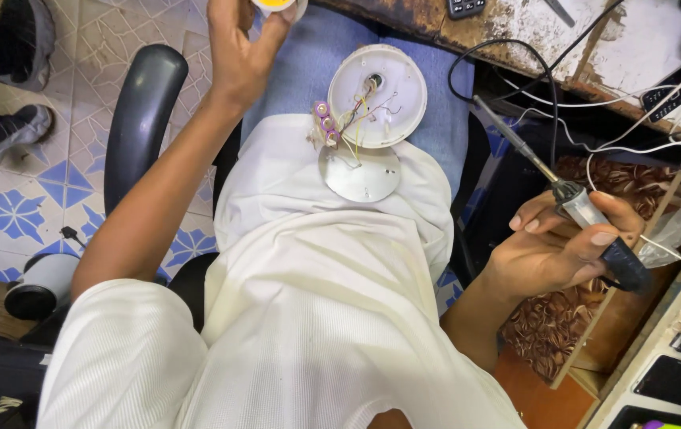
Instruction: Soldering wires onto a circular electronic component using a soldering iron and solder wire.
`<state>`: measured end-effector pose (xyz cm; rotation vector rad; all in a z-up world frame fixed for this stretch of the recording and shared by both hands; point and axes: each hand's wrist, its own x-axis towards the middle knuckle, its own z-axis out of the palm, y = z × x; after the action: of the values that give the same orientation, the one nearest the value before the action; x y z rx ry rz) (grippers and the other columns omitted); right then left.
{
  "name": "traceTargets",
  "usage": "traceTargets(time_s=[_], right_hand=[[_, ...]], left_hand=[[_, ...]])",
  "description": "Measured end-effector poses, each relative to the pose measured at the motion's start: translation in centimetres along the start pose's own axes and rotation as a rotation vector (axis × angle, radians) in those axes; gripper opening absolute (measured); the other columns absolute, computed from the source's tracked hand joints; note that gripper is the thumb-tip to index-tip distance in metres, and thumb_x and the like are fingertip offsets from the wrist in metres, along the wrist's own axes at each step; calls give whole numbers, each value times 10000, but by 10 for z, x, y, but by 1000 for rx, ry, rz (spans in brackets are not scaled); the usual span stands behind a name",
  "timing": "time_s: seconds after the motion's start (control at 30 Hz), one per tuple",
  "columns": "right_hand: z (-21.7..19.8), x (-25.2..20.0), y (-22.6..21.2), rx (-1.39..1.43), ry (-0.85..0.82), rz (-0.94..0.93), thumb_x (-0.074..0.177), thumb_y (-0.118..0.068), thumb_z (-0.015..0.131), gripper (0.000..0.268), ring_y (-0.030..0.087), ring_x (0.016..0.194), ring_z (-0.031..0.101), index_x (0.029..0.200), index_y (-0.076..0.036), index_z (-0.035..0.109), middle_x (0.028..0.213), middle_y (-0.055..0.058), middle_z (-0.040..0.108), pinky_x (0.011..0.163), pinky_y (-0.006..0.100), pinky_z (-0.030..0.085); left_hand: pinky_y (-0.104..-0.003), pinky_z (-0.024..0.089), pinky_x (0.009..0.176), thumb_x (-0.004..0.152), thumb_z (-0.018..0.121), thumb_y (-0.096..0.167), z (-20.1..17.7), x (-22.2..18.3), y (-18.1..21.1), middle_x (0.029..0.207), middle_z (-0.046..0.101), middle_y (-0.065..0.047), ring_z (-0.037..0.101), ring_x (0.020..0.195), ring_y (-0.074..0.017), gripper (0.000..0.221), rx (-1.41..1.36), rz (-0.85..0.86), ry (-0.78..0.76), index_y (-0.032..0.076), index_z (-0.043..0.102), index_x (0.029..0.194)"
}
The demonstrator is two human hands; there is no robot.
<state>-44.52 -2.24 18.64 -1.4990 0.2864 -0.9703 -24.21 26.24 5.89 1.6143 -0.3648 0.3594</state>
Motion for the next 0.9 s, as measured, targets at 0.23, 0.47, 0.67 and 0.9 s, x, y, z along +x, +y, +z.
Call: traceTargets(time_s=[0.23, 0.47, 0.67, 0.9], right_hand=[[26, -18, 4, 112, -58, 163, 1026, -490, 607, 401, 126, 472, 356, 1035, -97, 528, 670, 12, 337, 413, 290, 372], [49, -45, 13, 114, -168, 242, 1045, -428, 603, 354, 88, 529, 359, 1067, -107, 455, 907, 20, 420, 467, 266, 417], [66, -76, 10, -22, -428, 104, 1118, -347, 567, 373, 368, 658, 685, 1389, -118, 454, 986, 345, 685, 598, 337, 453], [97, -65, 10, -107, -752, -376, 941, 41, 709, 285, 348, 763, 757, 1199, 137, 633, 1013, 267, 760, 625, 342, 588]], left_hand=[[-316, 550, 725, 1068, 504, 311, -25, -36, 87, 1100, 538, -161, 534, 1021, -216, 340, -316, -251, -310, 21, 431, 1231], [-328, 446, 1003, 1064, 633, 186, -33, -56, 66, 1197, 484, -100, 544, 1102, -220, 368, -266, -239, -328, 53, 411, 1325], [-256, 481, 787, 881, 636, -50, -22, -51, 119, 1093, 536, -92, 553, 950, -165, 279, -440, -320, -351, 39, 534, 1125], [-305, 520, 717, 878, 730, 39, -5, -80, 121, 1065, 570, -194, 608, 832, -201, 260, -759, -272, -264, -35, 554, 1055]])
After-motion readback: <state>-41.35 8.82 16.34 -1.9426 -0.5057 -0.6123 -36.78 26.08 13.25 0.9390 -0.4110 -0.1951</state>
